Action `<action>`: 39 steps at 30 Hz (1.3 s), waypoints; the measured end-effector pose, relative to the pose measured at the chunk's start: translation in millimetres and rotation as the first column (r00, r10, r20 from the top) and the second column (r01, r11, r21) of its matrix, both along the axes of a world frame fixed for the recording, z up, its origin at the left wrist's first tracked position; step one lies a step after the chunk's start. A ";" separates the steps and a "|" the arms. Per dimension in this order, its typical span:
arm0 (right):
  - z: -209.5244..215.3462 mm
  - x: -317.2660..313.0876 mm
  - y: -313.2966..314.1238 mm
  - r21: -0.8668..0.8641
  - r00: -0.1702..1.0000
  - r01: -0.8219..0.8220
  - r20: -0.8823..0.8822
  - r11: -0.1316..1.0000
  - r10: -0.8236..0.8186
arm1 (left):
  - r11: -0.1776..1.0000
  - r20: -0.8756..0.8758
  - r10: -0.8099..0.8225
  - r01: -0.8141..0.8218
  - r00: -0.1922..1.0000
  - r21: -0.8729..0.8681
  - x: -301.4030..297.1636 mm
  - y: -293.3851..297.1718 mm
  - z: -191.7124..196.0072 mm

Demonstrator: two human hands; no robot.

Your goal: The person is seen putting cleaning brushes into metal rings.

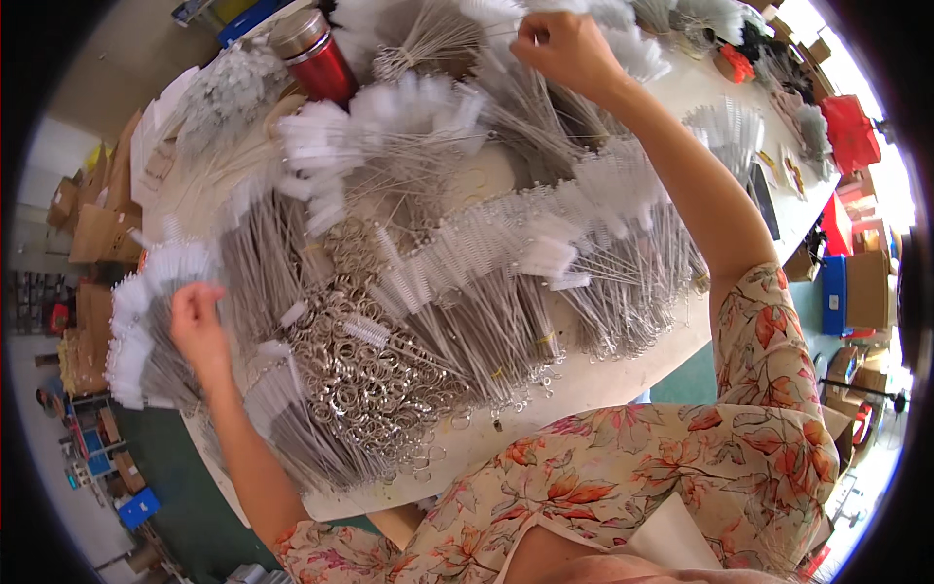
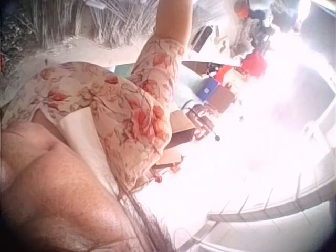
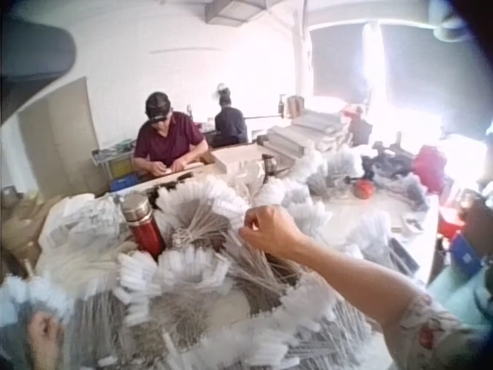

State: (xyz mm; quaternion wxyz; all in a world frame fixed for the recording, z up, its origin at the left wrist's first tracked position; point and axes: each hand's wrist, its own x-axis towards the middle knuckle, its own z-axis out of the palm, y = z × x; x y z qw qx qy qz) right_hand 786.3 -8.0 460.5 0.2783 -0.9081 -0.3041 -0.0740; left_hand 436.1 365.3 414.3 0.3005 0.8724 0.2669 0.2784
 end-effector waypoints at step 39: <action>64.3 -218.7 -1.0 0.795 0.479 -0.343 -0.311 0.501 0.821 | 0.752 0.527 -0.195 0.471 0.827 -0.461 -46.8 -273.9 55.5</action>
